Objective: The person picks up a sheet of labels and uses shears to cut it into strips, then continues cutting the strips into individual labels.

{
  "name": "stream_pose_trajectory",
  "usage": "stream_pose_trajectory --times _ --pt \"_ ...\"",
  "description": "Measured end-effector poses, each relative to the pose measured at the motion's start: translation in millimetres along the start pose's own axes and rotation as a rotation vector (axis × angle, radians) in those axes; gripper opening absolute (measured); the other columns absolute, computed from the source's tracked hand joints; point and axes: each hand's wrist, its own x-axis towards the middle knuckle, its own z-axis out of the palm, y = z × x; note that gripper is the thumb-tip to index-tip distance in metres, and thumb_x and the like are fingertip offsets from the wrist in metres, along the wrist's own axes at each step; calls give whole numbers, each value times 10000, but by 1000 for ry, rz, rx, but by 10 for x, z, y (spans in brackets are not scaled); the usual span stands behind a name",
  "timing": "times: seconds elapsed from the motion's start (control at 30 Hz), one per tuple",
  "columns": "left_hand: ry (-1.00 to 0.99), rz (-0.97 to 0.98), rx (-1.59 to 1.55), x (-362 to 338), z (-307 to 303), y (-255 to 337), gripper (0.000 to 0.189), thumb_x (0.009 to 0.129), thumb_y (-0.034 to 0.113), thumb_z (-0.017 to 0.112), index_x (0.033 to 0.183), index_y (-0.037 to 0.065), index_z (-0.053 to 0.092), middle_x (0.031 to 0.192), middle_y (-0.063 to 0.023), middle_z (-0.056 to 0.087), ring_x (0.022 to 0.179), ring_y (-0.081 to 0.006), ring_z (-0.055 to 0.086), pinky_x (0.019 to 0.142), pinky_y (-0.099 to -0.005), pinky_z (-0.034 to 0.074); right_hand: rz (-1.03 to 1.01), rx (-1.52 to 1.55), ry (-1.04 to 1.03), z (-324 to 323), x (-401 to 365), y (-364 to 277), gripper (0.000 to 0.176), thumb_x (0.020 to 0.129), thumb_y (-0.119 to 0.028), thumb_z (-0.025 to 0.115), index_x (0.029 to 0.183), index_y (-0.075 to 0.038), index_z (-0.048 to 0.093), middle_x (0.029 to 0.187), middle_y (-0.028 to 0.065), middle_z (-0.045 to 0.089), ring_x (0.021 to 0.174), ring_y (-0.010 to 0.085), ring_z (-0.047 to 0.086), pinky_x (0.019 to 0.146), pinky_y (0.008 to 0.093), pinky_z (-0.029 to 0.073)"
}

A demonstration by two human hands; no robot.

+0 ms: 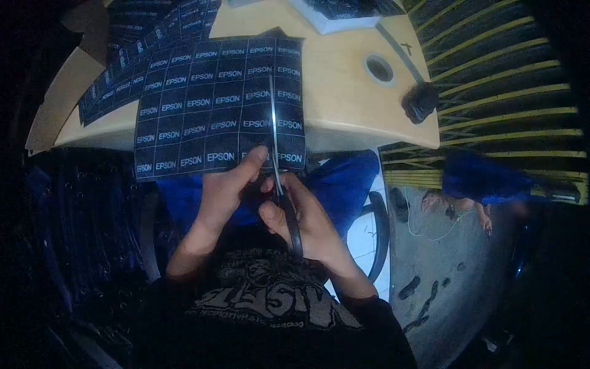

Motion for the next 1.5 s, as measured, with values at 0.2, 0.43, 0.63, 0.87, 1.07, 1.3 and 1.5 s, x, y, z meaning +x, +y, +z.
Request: stream_pose_trajectory --times 0.2,0.43,0.63,0.87,1.07,1.3,1.5 --pt "51 -21 -32 -19 7 -39 61 869 70 596 844 14 599 700 4 575 564 -53 519 492 -194 398 40 33 26 33 -7 -17 440 863 -373 623 1072 -23 457 821 28 498 675 80 469 595 219 385" --pt "78 -82 -89 -41 25 -52 70 867 88 610 850 20 608 685 10 575 568 -37 515 484 -178 386 11 -58 48 41 16 41 467 858 -404 619 1075 -24 457 848 32 504 701 79 471 626 221 390" --pt "63 -38 -63 -44 21 -110 83 877 89 593 823 27 601 654 21 558 543 -32 495 451 -176 354 -15 -161 80 31 18 86 478 848 -410 630 1081 -29 460 843 33 507 744 91 475 677 230 401" --pt "63 -11 -35 -71 72 -51 118 879 106 597 792 25 589 638 18 550 542 -36 493 459 -181 356 20 27 62 75 -58 -21 492 863 -440 595 1096 -30 451 773 22 491 639 80 476 577 218 395" --pt "99 -84 -32 -78 74 -68 124 877 110 602 792 21 586 628 15 545 544 -39 494 457 -184 351 26 -29 99 82 -33 -4 450 875 -394 598 1071 -15 454 756 14 487 634 74 463 566 218 382" --pt "54 -84 -9 -63 34 -54 96 877 95 596 813 23 597 632 15 553 530 -38 490 445 -183 337 28 -90 115 76 -20 18 397 870 -346 618 1048 -22 471 746 -4 482 636 59 438 562 207 360" --pt "43 -16 -22 -50 47 -60 84 878 87 588 832 19 604 652 8 568 528 -46 501 445 -184 340 11 -86 152 78 -24 54 339 861 -277 645 1016 -21 485 756 -2 487 636 52 424 563 193 347"
